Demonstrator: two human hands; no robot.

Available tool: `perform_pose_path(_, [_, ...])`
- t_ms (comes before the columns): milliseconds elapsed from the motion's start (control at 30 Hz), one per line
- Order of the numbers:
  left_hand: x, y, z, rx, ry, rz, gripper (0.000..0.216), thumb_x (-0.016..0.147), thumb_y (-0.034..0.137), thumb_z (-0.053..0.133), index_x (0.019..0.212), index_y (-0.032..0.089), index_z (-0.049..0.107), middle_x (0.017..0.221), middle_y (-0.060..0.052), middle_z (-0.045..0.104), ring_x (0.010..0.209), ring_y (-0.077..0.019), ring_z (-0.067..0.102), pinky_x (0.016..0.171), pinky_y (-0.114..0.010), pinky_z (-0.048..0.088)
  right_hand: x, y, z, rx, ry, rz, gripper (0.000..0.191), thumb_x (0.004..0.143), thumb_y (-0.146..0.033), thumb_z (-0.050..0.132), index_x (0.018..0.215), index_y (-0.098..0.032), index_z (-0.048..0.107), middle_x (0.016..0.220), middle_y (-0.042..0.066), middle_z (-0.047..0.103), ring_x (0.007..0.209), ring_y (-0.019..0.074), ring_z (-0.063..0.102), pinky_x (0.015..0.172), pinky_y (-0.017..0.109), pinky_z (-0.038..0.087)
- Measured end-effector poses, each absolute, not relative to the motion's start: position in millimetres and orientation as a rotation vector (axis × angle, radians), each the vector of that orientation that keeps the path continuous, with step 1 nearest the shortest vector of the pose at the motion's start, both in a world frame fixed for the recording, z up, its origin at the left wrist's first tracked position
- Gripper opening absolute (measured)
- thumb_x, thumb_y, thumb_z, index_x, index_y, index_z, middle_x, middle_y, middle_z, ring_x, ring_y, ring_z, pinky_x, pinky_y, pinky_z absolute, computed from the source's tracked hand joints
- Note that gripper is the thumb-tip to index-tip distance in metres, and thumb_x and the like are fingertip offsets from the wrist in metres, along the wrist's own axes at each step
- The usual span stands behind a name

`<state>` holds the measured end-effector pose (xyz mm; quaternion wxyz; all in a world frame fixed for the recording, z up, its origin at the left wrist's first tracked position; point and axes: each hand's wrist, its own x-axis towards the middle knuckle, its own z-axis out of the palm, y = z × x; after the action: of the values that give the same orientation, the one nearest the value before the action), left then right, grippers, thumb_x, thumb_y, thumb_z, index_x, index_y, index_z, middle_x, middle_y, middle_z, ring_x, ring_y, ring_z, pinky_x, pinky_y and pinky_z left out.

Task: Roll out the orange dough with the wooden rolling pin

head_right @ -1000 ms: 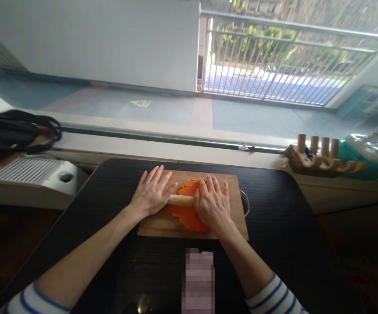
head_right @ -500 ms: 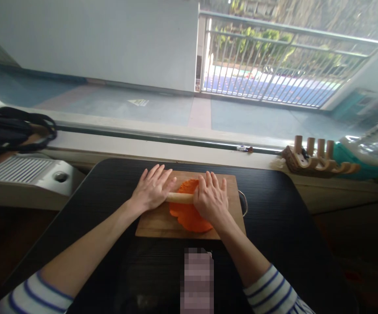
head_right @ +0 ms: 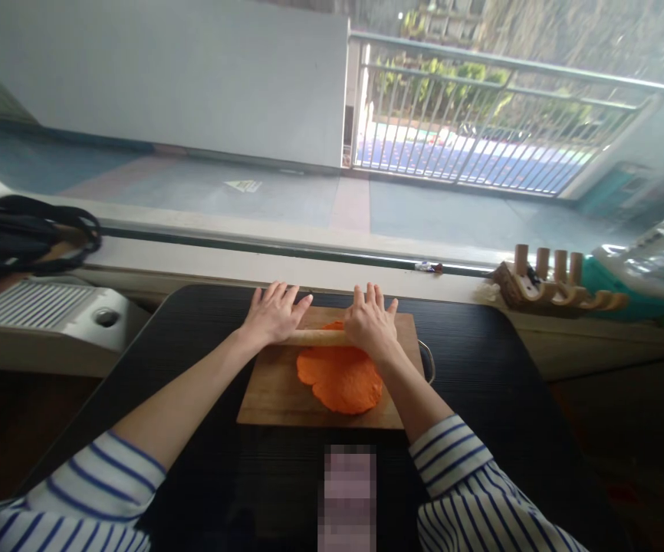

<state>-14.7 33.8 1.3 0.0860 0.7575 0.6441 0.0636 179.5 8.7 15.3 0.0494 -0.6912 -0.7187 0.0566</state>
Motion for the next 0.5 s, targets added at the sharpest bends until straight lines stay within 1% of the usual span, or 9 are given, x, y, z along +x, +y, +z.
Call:
perform_pose_path(100, [-16,24,0,2.295,1.892,0.224,0.072,0.091,0.060,0.011,0.139,0.014,0.041,0.148,-0.016,0.035,0.140,-0.0284,0.021,0.112,-0.055,0.015,178,-4,13,-2.066,-2.203,0.099,0.052,0.093,-0.028,0.026,0.142,-0.015,0.032,0.151,0.016,0.028,0.139,0.0294,0.021,0.106,0.061,0.021])
perform_pose_path(200, [-19,0,-3,2.350,1.857,0.229,0.070,0.091,0.061,0.012,0.138,0.018,0.042,0.148,-0.012,0.036,0.140,-0.0264,0.023,0.112,-0.052,0.016,177,-31,8,-1.990,-2.234,-0.062,0.049,0.095,-0.030,0.025,0.140,-0.016,0.038,0.150,0.014,0.031,0.139,0.0262,0.022,0.110,0.055,0.017])
perform_pose_path(267, [-21,-12,-5,2.408,1.857,0.253,0.069,0.091,0.060,0.014,0.138,0.019,0.043,0.147,-0.012,0.039,0.139,-0.0255,0.025,0.113,-0.050,0.016,177,-45,6,-1.959,-2.253,-0.120,0.048,0.095,-0.030,0.025,0.138,-0.016,0.040,0.148,0.014,0.034,0.139,0.0250,0.024,0.111,0.052,0.015])
perform_pose_path(367, [-21,-14,-5,2.402,1.875,0.252,0.067,0.092,0.060,0.017,0.139,0.019,0.041,0.147,-0.011,0.038,0.139,-0.0255,0.024,0.113,-0.050,0.015,177,-46,6,-1.987,-2.252,-0.103,0.048,0.095,-0.031,0.025,0.139,-0.016,0.040,0.149,0.014,0.034,0.138,0.0258,0.024,0.111,0.052,0.015])
perform_pose_path(500, [-18,8,-3,2.336,1.900,0.254,0.068,0.091,0.060,0.016,0.138,0.018,0.042,0.148,-0.012,0.037,0.140,-0.0272,0.024,0.112,-0.052,0.016,178,-21,10,-2.060,-2.235,0.036,0.050,0.094,-0.030,0.025,0.141,-0.017,0.036,0.150,0.013,0.031,0.139,0.0264,0.023,0.109,0.055,0.020])
